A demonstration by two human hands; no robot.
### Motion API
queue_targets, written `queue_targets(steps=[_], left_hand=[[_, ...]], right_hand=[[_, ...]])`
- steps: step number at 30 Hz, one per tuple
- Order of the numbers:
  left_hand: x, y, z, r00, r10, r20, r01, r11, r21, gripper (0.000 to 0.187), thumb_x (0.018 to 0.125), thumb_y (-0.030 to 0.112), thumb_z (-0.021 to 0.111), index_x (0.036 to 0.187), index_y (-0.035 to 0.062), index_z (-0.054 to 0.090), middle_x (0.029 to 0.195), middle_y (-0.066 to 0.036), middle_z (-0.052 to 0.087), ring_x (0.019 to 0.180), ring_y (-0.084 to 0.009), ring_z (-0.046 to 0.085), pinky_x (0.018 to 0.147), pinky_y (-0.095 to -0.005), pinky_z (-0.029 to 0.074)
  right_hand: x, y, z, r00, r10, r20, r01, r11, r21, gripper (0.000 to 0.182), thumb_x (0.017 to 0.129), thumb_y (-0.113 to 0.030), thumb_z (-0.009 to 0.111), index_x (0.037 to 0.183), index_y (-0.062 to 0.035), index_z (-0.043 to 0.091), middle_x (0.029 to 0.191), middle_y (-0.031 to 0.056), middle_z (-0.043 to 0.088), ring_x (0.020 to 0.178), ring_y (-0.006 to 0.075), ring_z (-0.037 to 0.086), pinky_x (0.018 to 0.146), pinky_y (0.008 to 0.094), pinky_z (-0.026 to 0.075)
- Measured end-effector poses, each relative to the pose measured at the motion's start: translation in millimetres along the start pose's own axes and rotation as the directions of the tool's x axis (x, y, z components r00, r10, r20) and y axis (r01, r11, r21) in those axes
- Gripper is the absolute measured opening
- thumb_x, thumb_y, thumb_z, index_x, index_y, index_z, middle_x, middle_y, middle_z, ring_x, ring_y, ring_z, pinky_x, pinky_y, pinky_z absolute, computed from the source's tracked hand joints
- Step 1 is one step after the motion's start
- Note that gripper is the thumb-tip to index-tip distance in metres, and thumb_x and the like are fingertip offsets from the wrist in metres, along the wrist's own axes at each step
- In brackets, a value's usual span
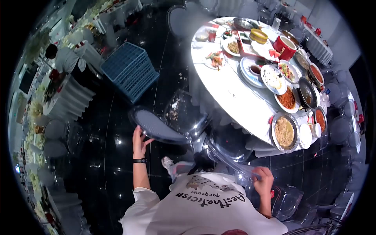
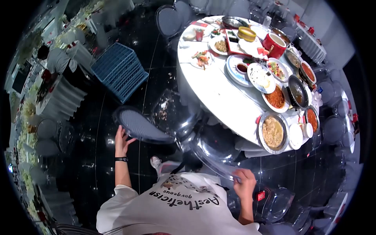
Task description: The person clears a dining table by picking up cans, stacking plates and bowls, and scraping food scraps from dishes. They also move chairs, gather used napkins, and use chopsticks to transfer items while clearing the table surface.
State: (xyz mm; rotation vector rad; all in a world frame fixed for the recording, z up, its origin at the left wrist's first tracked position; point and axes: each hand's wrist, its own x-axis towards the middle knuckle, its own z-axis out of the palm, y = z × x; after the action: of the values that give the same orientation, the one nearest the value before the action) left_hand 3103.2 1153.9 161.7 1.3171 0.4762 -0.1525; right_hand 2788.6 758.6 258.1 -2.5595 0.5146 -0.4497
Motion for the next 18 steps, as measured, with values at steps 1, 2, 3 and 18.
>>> queue_targets(steps=[1, 2, 3, 18], left_hand=[[31.2, -0.1, -9.0, 0.989, -0.085, 0.123, 0.092, 0.994, -0.053, 0.058, 0.086, 0.044, 0.060, 0.128, 0.0076, 0.044, 0.127, -0.012, 0.048, 0.115, -0.0287, 0.049, 0.074, -0.0491, 0.055], [62.5, -0.4, -18.1, 0.955, -0.169, 0.242, 0.194, 0.978, -0.083, 0.053, 0.087, 0.039, 0.059, 0.127, 0.0069, 0.044, 0.126, -0.014, 0.050, 0.113, -0.0311, 0.053, 0.072, -0.0506, 0.056], [79.0, 2.9, -25.4, 0.918, -0.226, 0.325, 0.267, 0.960, -0.086, 0.053, 0.088, 0.039, 0.059, 0.127, 0.0065, 0.045, 0.126, -0.014, 0.050, 0.112, -0.0304, 0.053, 0.073, -0.0496, 0.056], [243.3, 111.3, -94.6, 0.094, -0.762, 0.640, -0.366, 0.572, 0.734, 0.038, 0.096, 0.033, 0.052, 0.125, 0.0089, 0.057, 0.116, -0.003, 0.062, 0.102, -0.0120, 0.057, 0.083, -0.0285, 0.048]], right_hand=[[-4.4, -7.0, 4.1, 0.998, 0.056, -0.027, -0.058, 0.995, -0.078, 0.025, 0.056, 0.003, 0.069, 0.078, -0.0075, 0.066, 0.087, 0.0081, 0.064, 0.084, 0.0289, 0.061, 0.075, 0.0362, 0.049], [-9.0, -13.9, 8.3, 0.992, 0.111, -0.054, -0.118, 0.981, -0.153, 0.025, 0.056, 0.002, 0.070, 0.079, -0.0076, 0.066, 0.089, 0.0081, 0.064, 0.087, 0.0289, 0.061, 0.076, 0.0364, 0.049], [-15.8, -22.9, 14.1, 0.980, 0.168, -0.109, -0.189, 0.955, -0.227, 0.024, 0.057, 0.001, 0.071, 0.078, -0.0075, 0.066, 0.092, 0.0085, 0.064, 0.088, 0.0288, 0.060, 0.077, 0.0368, 0.049], [-180.1, -63.7, 135.4, 0.494, 0.690, -0.529, -0.831, 0.196, -0.521, 0.029, 0.086, -0.013, 0.054, 0.114, -0.0193, 0.060, 0.108, 0.0101, 0.059, 0.095, 0.0321, 0.061, 0.075, 0.0431, 0.049]])
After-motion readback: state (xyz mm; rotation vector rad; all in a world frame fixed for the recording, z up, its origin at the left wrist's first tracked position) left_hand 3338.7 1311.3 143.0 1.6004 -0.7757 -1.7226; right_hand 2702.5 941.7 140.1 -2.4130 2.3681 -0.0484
